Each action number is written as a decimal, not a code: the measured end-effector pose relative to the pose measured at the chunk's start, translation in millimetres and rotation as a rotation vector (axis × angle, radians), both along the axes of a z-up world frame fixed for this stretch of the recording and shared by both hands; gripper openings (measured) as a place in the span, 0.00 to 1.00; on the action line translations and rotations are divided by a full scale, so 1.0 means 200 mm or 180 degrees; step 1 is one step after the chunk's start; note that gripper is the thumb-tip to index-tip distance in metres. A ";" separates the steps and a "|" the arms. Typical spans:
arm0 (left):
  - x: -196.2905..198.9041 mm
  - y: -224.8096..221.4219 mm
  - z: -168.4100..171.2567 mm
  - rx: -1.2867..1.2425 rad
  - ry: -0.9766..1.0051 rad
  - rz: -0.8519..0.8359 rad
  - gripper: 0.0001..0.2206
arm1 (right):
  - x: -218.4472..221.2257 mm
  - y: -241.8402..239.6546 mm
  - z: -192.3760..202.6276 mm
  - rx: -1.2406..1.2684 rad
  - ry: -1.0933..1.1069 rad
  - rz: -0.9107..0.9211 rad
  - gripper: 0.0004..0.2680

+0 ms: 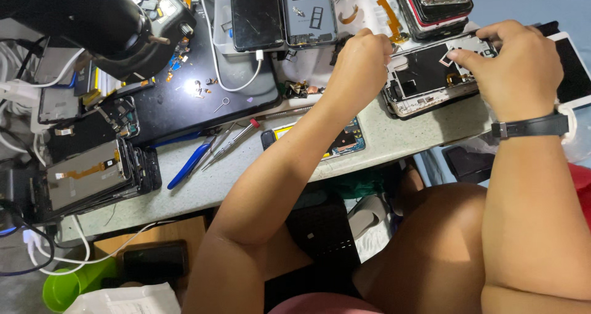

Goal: The person applies adhesive to a small circular component and places it onto the back camera module of a disassembled smartphone. They then reposition the phone and handle the back cover and internal components.

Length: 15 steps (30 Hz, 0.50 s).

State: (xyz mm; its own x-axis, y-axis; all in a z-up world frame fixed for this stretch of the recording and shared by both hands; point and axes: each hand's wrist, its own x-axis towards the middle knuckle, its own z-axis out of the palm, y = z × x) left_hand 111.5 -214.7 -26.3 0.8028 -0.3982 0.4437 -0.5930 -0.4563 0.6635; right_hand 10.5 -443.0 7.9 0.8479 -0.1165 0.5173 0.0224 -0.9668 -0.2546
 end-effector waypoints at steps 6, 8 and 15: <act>-0.06 0.04 0.12 0.0240 0.0098 0.0037 0.06 | 0.00 -0.02 -0.01 -0.0097 -0.0171 0.0022 0.17; -0.10 0.08 0.17 0.0203 0.0026 0.0031 0.07 | 0.00 -0.05 -0.02 0.0157 -0.0118 0.0014 0.17; -0.24 0.48 0.26 -0.0249 -0.0806 -0.0415 0.05 | -0.02 -0.09 0.00 0.0333 -0.0388 0.0338 0.11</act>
